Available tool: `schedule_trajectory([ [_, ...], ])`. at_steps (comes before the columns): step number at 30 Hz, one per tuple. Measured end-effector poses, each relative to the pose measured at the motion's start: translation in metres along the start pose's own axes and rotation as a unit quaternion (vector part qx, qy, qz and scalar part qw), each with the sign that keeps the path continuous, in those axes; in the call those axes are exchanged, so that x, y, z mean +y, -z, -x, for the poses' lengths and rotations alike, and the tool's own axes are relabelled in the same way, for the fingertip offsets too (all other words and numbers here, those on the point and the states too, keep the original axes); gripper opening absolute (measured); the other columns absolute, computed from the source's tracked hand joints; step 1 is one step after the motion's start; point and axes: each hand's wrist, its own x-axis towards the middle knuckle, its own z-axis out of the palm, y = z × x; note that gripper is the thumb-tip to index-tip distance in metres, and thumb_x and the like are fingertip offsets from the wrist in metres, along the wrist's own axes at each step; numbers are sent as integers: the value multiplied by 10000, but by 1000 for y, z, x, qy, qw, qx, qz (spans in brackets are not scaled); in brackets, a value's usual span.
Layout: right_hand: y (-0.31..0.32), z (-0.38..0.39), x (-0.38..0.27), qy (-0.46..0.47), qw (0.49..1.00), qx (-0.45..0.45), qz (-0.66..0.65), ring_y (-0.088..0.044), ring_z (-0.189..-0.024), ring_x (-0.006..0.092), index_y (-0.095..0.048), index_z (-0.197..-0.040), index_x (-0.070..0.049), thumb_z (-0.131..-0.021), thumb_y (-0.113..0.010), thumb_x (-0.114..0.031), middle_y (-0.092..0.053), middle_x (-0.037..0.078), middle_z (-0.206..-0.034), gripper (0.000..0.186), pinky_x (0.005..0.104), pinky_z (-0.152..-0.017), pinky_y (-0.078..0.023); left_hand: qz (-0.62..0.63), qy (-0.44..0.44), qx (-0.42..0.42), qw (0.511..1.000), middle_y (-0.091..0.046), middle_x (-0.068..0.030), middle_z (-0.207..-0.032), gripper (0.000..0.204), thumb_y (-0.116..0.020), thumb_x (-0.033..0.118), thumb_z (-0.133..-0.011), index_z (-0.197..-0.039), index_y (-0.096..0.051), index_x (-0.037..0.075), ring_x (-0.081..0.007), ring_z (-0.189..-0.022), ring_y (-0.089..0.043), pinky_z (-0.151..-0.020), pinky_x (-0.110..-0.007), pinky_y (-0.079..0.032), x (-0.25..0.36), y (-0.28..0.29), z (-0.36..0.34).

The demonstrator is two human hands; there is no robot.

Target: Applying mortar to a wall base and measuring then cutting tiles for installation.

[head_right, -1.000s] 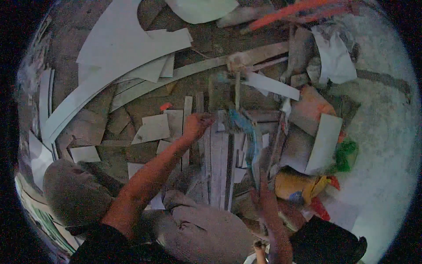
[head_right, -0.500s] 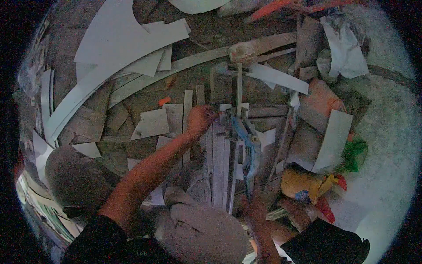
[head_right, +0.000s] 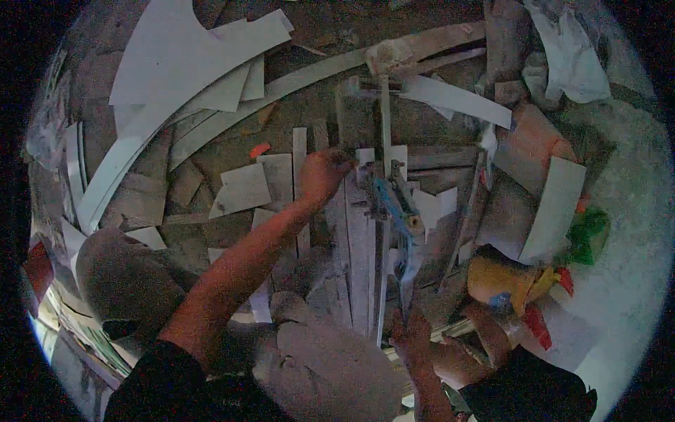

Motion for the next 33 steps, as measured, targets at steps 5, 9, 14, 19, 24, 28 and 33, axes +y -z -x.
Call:
schedule_trajectory([
  [5,6,-8,-46,176,962,-32,205,-667,-873,457,-634,-1144,2,-874,-735,-233,-654,224,-932,373,574,-766,-527,14,-11,-1,1000,-774,-173,-914,286,-795,352,-892,-1020,-814,97,-381,-858,-746,-751,-468,-573,-4,4,-3],
  [9,7,-23,-73,205,950,34,231,-670,-746,448,-478,-1495,-56,-1032,-611,-311,-695,242,-896,545,555,-707,-537,89,28,55,994,-780,-182,-941,312,-763,343,-943,-1025,-783,43,-368,-876,-756,-795,-442,-571,-20,19,0],
  [14,11,-49,-111,107,976,-32,187,-688,-714,455,-178,-1689,-142,-1083,-559,-373,-714,301,-983,752,557,-669,-564,80,-22,170,982,-785,-154,-982,304,-738,319,-989,-1086,-747,30,-278,-914,-749,-839,-412,-555,-17,39,5],
  [19,16,-67,-114,253,939,34,228,-723,-948,488,-254,-1661,-114,-1075,-566,-404,-701,325,-1159,724,544,-797,-585,101,-77,222,967,-771,-184,-968,367,-730,342,-997,-1082,-741,-14,-287,-896,-732,-843,-402,-548,9,81,-21],
  [24,16,-66,-85,162,983,-44,70,-712,-1040,486,-360,-1599,-93,-1069,-579,-373,-703,306,-1182,638,537,-846,-586,166,-39,184,968,-762,-182,-914,385,-695,354,-1016,-1044,-735,-28,-292,-815,-725,-807,-402,-541,-3,96,-32],
  [28,-8,-61,-91,250,937,75,234,-739,-1017,378,-381,-1611,-80,-1060,-606,-387,-709,203,-1289,670,496,-772,-603,193,-34,193,962,-758,-181,-930,362,-678,318,-1023,-1053,-731,-39,-280,-834,-726,-817,-388,-541,-13,86,-27],
  [33,11,-72,-129,226,967,5,117,-712,-978,487,-523,-1447,-62,-1017,-664,-414,-703,313,-1116,573,555,-873,-571,201,-51,175,962,-752,-167,-944,330,-668,277,-1029,-1053,-724,-47,-251,-872,-720,-839,-377,-542,-8,76,-20],
])
